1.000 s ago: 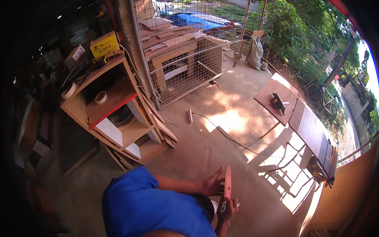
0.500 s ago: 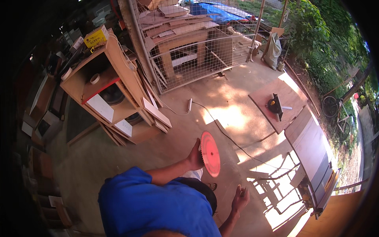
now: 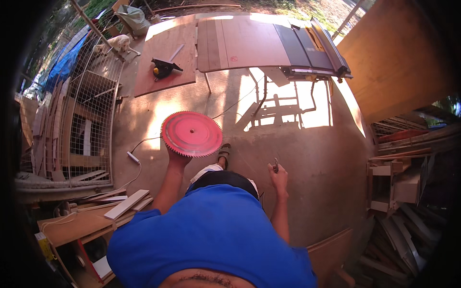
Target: The person removes a red circular saw blade from a table saw, cleans the blade slot with a brush, and then reinstalls the blade. The person uses a wrench to tighten the blade arbor nut and secures the blade in place.
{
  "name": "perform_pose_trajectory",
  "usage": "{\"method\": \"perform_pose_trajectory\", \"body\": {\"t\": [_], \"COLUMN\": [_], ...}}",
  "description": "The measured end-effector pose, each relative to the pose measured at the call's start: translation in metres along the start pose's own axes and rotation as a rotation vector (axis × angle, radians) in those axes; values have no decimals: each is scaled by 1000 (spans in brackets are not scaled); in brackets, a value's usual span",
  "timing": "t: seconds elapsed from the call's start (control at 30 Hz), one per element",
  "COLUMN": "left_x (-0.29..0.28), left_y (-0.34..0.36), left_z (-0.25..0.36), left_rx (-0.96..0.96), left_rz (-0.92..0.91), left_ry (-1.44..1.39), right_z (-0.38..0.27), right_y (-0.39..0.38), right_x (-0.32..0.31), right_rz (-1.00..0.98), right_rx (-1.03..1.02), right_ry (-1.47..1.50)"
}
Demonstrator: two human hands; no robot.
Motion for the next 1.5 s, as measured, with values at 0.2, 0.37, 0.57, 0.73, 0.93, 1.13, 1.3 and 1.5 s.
{"method": "perform_pose_trajectory", "body": {"t": [0.2,0.37,0.57,0.73,0.93,1.13,1.3,1.5], "left_x": [99,161,221,285,366,435,396,323], "left_y": [114,225,309,351,392,429,391,367], "left_z": [-89,-78,-91,-179,-231,-195,-211,-198], "left_rx": [83,-319,-840,-745,-821,-802,-948,-1131], "left_rz": [-248,-344,-234,22,272,423,372,641], "left_ry": [-98,-1135,-1990,-1792,-1726,-1604,-1424,-550], "right_z": [101,203,241,246,263,284,244,66], "right_y": [17,10,1,71,198,364,487,598], "right_x": [34,88,120,84,-7,-148,-223,-251], "right_rz": [172,168,114,103,89,177,276,200], "right_rx": [265,649,833,771,714,627,433,207], "right_ry": [19,169,431,490,479,159,70,263]}}
Point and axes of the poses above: each hand's wrist, its own y-axis towards the middle knuckle, its own x-axis out of the palm, z = x × y, the point moved 2 cm from there along y, towards the middle knuckle
